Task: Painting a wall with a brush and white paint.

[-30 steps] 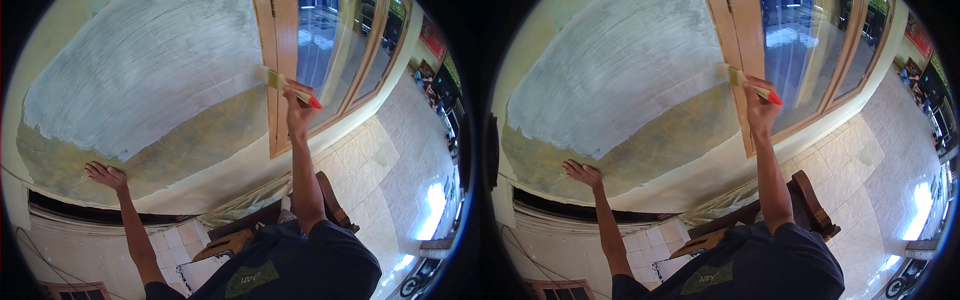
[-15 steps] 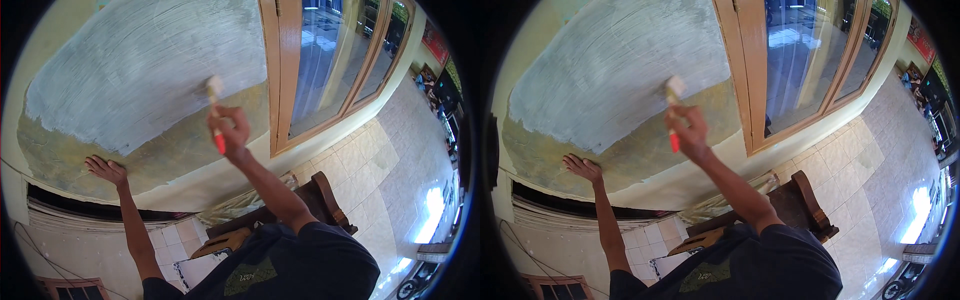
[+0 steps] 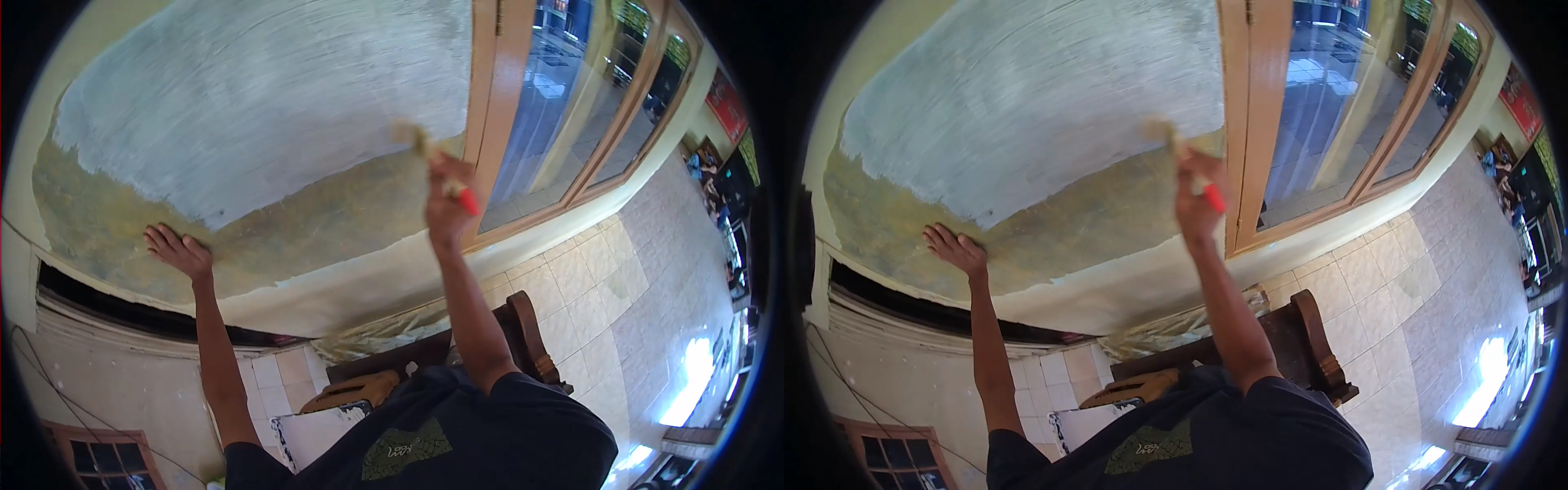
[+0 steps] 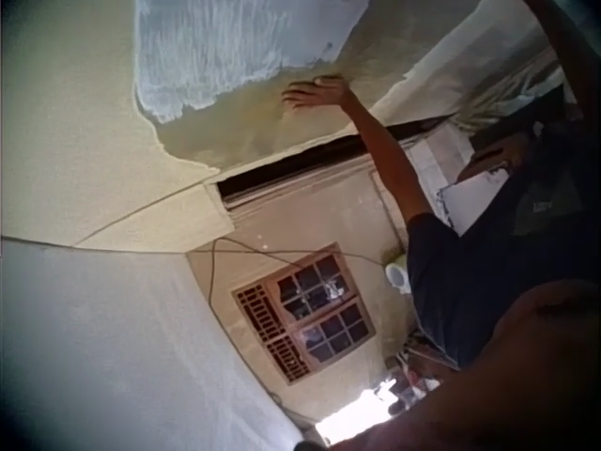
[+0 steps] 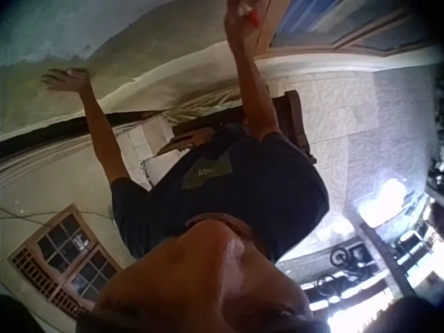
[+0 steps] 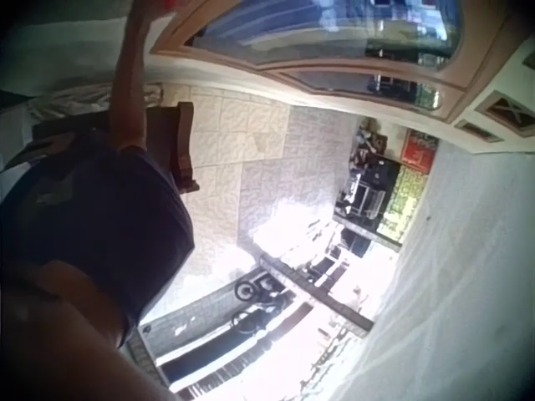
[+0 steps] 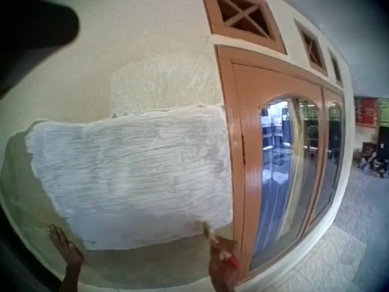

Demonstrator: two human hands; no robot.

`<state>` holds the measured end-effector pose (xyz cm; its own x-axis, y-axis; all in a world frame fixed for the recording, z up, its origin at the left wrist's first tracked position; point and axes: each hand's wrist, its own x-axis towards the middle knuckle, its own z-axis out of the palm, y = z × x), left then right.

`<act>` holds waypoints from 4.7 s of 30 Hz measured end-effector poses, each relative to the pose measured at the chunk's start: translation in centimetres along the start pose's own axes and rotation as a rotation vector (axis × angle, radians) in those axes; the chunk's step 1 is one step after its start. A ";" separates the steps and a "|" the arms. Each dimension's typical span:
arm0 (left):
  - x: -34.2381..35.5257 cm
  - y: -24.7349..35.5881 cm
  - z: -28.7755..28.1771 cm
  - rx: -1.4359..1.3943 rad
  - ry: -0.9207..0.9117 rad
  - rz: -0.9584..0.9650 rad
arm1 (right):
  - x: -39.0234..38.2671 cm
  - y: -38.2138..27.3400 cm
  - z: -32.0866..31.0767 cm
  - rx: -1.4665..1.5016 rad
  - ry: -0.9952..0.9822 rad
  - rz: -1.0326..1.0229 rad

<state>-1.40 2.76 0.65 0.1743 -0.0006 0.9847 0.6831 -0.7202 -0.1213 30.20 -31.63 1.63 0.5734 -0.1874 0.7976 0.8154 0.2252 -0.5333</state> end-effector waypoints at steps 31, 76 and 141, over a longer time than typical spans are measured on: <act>-0.5 -13.0 0.3 -0.021 0.055 -0.029 | -7.0 -8.2 10.1 -0.260 0.133 -0.109; -1.1 -22.5 -2.2 -0.061 0.062 -0.093 | -24.3 -26.4 33.9 0.201 -0.330 -0.361; -2.7 -23.9 -3.1 -0.095 0.080 -0.115 | -28.0 -25.5 30.2 0.226 -0.401 -0.216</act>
<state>-20.38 17.77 1.28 0.0396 0.0329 0.9987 0.6243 -0.7812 0.0010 -9.01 -3.21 1.42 0.2813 0.1194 0.9522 0.8490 0.4315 -0.3050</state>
